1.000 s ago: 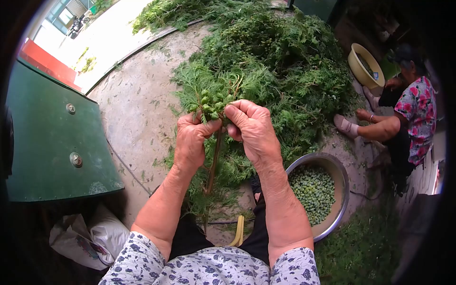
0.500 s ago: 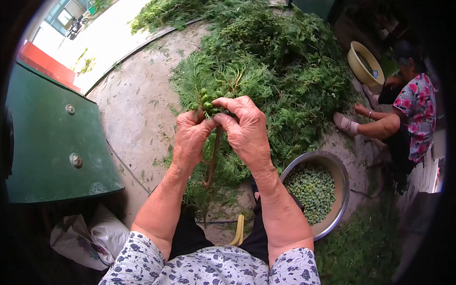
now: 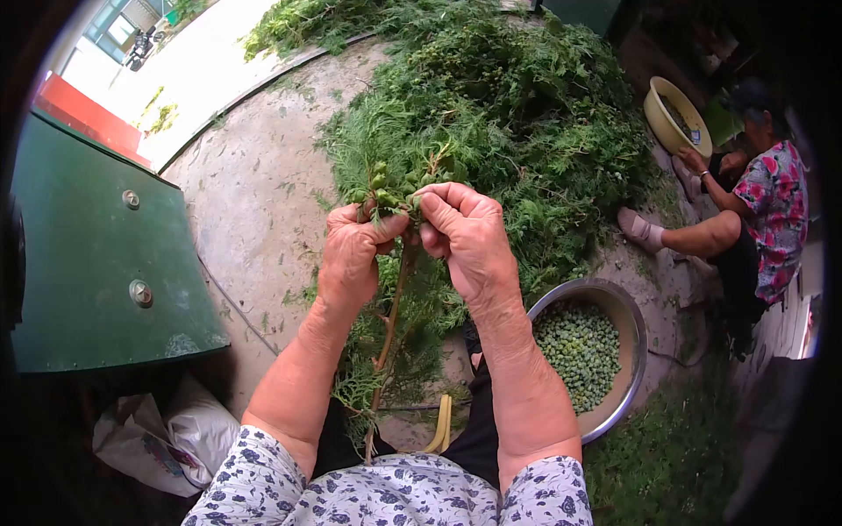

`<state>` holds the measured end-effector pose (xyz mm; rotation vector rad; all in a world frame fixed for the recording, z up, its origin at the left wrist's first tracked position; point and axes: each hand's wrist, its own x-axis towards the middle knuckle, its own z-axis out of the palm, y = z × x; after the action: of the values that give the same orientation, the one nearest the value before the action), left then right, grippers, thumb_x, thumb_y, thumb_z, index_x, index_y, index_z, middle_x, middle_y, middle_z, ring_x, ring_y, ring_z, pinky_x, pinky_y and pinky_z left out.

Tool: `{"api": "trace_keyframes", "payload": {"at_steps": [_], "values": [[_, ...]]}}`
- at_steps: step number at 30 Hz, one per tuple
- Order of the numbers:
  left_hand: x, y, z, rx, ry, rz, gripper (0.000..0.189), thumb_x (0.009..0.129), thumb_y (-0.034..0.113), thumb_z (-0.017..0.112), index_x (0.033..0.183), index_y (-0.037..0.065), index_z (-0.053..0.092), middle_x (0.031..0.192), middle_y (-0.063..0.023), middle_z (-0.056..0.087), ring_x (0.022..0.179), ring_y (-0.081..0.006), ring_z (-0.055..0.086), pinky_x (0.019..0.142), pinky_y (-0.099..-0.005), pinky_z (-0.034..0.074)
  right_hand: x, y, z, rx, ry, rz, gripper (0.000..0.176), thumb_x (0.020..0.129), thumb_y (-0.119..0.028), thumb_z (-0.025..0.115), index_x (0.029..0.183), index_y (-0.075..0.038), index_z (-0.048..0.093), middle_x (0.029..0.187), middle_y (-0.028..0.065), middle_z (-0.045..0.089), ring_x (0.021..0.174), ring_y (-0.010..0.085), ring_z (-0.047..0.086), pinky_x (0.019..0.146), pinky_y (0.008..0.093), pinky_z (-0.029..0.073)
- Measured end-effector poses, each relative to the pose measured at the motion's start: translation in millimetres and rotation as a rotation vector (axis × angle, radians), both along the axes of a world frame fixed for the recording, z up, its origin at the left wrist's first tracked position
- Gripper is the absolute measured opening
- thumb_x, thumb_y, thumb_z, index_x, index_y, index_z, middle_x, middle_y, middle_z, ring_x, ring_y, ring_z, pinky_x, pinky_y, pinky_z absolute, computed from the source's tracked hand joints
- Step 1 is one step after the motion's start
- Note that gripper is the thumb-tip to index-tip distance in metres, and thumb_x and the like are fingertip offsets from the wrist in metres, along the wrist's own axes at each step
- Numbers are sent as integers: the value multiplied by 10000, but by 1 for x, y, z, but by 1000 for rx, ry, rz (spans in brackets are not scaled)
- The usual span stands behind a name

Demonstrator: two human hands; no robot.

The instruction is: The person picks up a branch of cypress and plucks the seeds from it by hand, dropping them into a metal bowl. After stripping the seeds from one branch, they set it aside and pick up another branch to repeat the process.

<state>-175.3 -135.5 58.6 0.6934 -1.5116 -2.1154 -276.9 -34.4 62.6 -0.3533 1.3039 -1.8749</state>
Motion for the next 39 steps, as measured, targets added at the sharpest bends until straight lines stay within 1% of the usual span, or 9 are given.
{"api": "trace_keyframes", "payload": {"at_steps": [13, 17, 19, 25, 29, 31, 33, 35, 39], "values": [[1, -4, -5, -179, -69, 58, 94, 836, 100, 622, 856, 13, 651, 704, 25, 603, 649, -47, 485, 589, -238, 400, -3, 0, 1, -327, -421, 57, 143, 872, -160, 594, 920, -27, 571, 779, 37, 569, 573, 113, 532, 444, 222, 380], [-2, -2, -10, -294, -118, 54, 103, 838, 103, 618, 867, 6, 640, 683, 13, 568, 650, -59, 479, 566, -251, 392, 13, -6, 12, 22, 122, -80, 156, 830, -120, 648, 908, 11, 618, 747, 36, 573, 522, 65, 495, 445, 207, 376], [-2, 0, -8, -429, -93, 38, 130, 843, 132, 630, 876, 7, 644, 700, 37, 594, 665, -39, 466, 605, -243, 405, 19, -12, 11, 117, 724, -231, 167, 799, -91, 667, 912, 25, 628, 719, 41, 570, 533, 91, 503, 484, 223, 413], [-1, -5, -12, -749, -222, -91, 148, 814, 119, 641, 792, -26, 620, 661, -10, 552, 641, -85, 470, 642, -273, 410, 12, -13, 6, 143, 1007, -266, 83, 801, -59, 640, 830, 18, 635, 706, 94, 561, 635, 182, 546, 576, 289, 429], [-2, 0, -2, -688, -151, -118, 148, 790, 108, 654, 762, -33, 618, 703, -40, 549, 667, -101, 482, 668, -277, 414, 6, -5, 3, 242, 730, -171, 180, 859, -143, 591, 804, 27, 612, 669, 82, 550, 591, 159, 513, 556, 285, 412], [-4, 0, -6, -493, -68, -146, 135, 787, 102, 658, 804, -29, 631, 760, -28, 572, 704, -93, 492, 667, -274, 416, 5, -3, 5, 241, 496, -173, 261, 909, -213, 551, 752, -7, 584, 673, -30, 478, 498, 24, 381, 410, 186, 280], [-4, -2, -12, -463, -53, -127, 129, 796, 107, 655, 832, -16, 642, 765, -11, 576, 710, -85, 493, 664, -268, 417, 0, 2, 11, 217, 497, -146, 273, 916, -241, 539, 775, -10, 576, 674, -13, 489, 476, 34, 404, 389, 179, 287], [-3, -1, -11, -435, -37, -109, 127, 804, 112, 652, 861, -3, 652, 769, 5, 580, 716, -77, 494, 661, -262, 419, -1, 5, 17, -131, 5, -62, 251, 915, -238, 534, 834, -5, 580, 699, 14, 529, 505, 56, 471, 396, 180, 338], [-5, 3, -8, -225, 19, -105, 115, 833, 146, 640, 871, 38, 658, 780, 40, 578, 736, -48, 491, 658, -240, 420, -5, 3, 22, -248, -228, -55, 174, 895, -112, 528, 1015, 13, 516, 846, 95, 585, 595, 127, 569, 471, 228, 454]]}}
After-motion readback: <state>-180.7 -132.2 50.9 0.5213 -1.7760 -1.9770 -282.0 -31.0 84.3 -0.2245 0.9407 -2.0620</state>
